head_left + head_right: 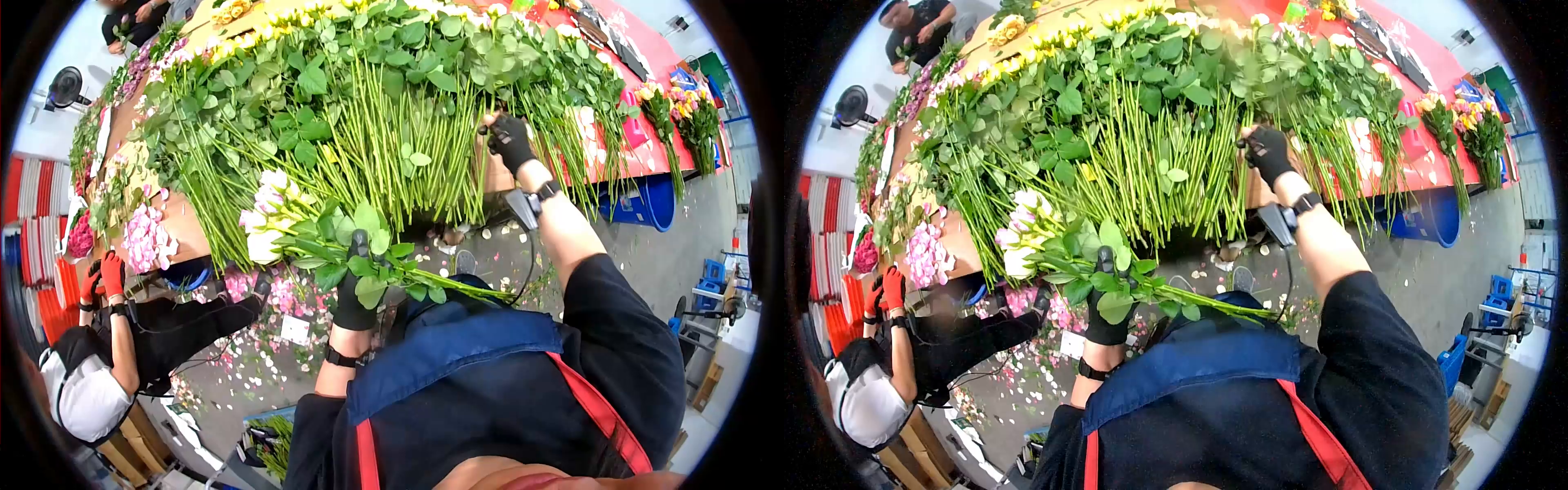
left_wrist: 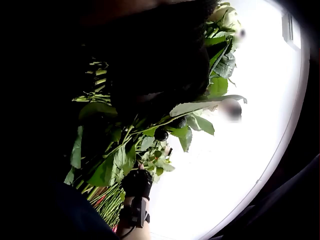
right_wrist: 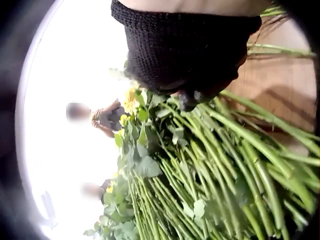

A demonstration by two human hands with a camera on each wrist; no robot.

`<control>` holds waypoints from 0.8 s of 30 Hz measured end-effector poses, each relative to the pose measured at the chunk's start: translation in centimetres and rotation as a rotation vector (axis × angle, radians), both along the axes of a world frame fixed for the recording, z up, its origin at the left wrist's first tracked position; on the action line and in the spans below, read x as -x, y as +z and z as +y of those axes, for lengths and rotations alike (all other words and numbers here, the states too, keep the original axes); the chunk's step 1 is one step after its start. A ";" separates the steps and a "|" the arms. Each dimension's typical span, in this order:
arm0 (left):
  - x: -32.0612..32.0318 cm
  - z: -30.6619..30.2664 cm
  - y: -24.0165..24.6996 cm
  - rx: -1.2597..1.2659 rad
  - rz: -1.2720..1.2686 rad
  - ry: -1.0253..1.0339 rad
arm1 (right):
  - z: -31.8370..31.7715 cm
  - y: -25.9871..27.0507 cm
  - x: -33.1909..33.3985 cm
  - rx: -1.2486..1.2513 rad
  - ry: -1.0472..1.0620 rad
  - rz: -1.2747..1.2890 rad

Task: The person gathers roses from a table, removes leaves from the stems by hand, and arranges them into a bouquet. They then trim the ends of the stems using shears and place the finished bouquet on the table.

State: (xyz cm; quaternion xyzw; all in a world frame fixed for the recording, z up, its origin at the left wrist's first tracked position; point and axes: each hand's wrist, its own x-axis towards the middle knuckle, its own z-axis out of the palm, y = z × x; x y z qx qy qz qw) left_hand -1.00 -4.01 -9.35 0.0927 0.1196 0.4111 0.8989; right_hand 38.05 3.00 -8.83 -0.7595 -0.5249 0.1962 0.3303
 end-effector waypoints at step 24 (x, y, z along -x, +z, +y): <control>-3.1 -1.5 2.5 -0.003 0.572 0.219 | -9.9 7.4 4.7 -0.167 0.046 0.317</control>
